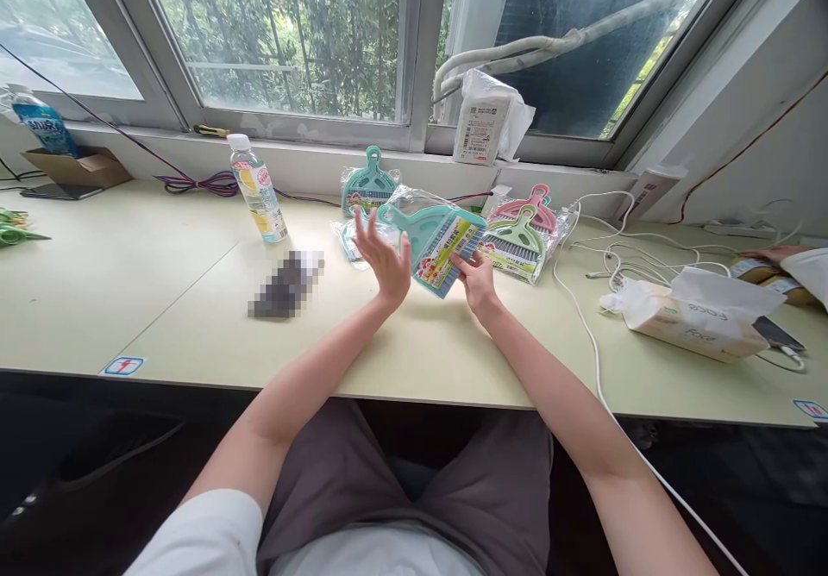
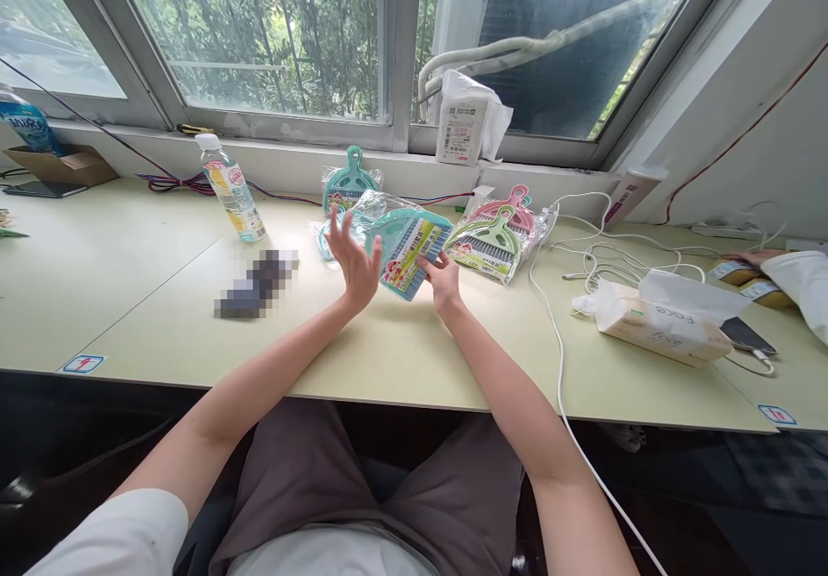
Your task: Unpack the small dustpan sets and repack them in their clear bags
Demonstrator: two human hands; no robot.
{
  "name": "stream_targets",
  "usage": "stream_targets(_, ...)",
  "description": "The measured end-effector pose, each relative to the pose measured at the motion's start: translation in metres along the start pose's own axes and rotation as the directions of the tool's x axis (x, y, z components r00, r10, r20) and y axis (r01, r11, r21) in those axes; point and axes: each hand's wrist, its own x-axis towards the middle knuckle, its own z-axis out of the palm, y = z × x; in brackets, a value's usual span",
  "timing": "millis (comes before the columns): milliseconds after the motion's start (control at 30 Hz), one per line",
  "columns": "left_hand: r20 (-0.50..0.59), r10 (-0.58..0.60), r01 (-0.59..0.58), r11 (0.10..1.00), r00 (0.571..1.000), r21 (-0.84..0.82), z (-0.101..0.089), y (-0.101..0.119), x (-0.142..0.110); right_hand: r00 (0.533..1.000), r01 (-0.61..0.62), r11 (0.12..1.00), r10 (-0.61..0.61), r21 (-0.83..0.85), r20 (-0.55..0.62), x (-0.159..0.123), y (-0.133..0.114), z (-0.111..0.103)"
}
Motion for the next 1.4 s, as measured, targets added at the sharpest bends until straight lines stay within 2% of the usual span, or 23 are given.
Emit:
stream_targets(33, -0.115, -0.073, 0.075, 0.997, 0.991, 0.007, 0.002, -0.004, 0.003, 1.0, 0.011, 1.0, -0.011, 0.012, -0.023, 0.002, 0.0, -0.002)
stream_targets(100, -0.297, -0.24, 0.23, 0.971, 0.924, -0.067, 0.008, -0.012, 0.008, 0.998, 0.024, 0.999, -0.022, 0.03, -0.058, 0.007, 0.002, -0.006)
stream_targets(133, -0.308, -0.326, 0.291, 0.944, 0.894, -0.155, 0.011, -0.014, 0.01, 0.997, 0.026, 0.999, -0.023, 0.038, -0.067, 0.009, 0.003, -0.008)
stream_targets(167, -0.262, -0.414, 0.347, 0.899, 0.872, -0.267, 0.014, -0.016, 0.011, 0.997, 0.025, 0.999, -0.022, 0.047, -0.072, 0.011, 0.005, -0.01)
stream_targets(233, -0.032, -0.55, 0.461, 0.729, 0.835, -0.505, 0.018, -0.015, 0.012, 0.998, 0.019, 0.998, -0.015, 0.066, -0.067, 0.013, 0.008, -0.012)
stream_targets(267, 0.121, -0.567, 0.516, 0.615, 0.815, -0.596, 0.019, -0.014, 0.011, 0.998, 0.013, 0.997, -0.009, 0.072, -0.062, 0.014, 0.009, -0.012)
stream_targets(333, 0.371, -0.508, 0.597, 0.411, 0.777, -0.688, 0.019, -0.01, 0.009, 0.999, -0.003, 0.997, 0.007, 0.074, -0.052, 0.012, 0.011, -0.01)
stream_targets(400, 0.485, -0.446, 0.634, 0.292, 0.752, -0.716, 0.019, -0.005, 0.005, 0.998, -0.017, 0.997, 0.021, 0.071, -0.054, 0.01, 0.013, -0.008)
stream_targets(500, 0.57, -0.399, 0.675, 0.2, 0.718, -0.71, 0.021, -0.001, -0.001, 0.995, -0.028, 0.997, 0.035, 0.078, -0.089, 0.008, 0.015, -0.006)
stream_targets(600, 0.668, -0.281, 0.721, 0.173, 0.689, -0.671, 0.026, 0.001, -0.007, 0.991, -0.015, 0.997, 0.026, 0.08, -0.129, 0.008, 0.016, -0.007)
stream_targets(733, 0.738, -0.136, 0.746, 0.226, 0.661, -0.627, 0.029, 0.0, -0.014, 0.989, 0.007, 0.998, 0.002, 0.06, -0.147, 0.011, 0.016, -0.011)
stream_targets(800, 0.773, -0.095, 0.768, 0.24, 0.627, -0.594, 0.028, 0.001, -0.015, 0.989, 0.006, 0.997, 0.005, 0.074, -0.147, 0.012, 0.016, -0.012)
stream_targets(900, 0.818, -0.037, 0.808, 0.186, 0.574, -0.559, 0.025, 0.004, -0.013, 0.991, 0.02, 0.997, -0.01, 0.07, -0.132, 0.012, 0.015, -0.012)
stream_targets(967, 0.791, -0.058, 0.791, 0.121, 0.609, -0.6, 0.025, 0.004, -0.011, 0.993, 0.029, 0.998, -0.022, 0.058, -0.116, 0.012, 0.014, -0.011)
stream_targets(1033, 0.723, -0.108, 0.73, 0.075, 0.683, -0.679, 0.025, 0.003, -0.008, 0.995, 0.018, 0.997, -0.01, 0.073, -0.104, 0.01, 0.014, -0.009)
stream_targets(1100, 0.671, -0.13, 0.681, 0.053, 0.73, -0.73, 0.024, 0.004, -0.007, 0.995, -0.009, 0.994, 0.019, 0.107, -0.098, 0.009, 0.013, -0.007)
stream_targets(1167, 0.679, -0.132, 0.688, 0.045, 0.722, -0.724, 0.022, 0.006, -0.008, 0.994, -0.019, 0.991, 0.032, 0.132, -0.1, 0.006, 0.012, -0.004)
stream_targets(1300, 0.764, -0.128, 0.772, 0.017, 0.632, -0.635, 0.023, 0.015, -0.014, 0.993, 0.009, 0.993, 0.005, 0.121, -0.121, 0.002, 0.009, -0.002)
stream_targets(1400, 0.765, -0.155, 0.775, 0.008, 0.625, -0.631, 0.028, 0.015, -0.017, 0.993, -0.003, 0.993, 0.016, 0.118, -0.113, 0.001, 0.007, -0.002)
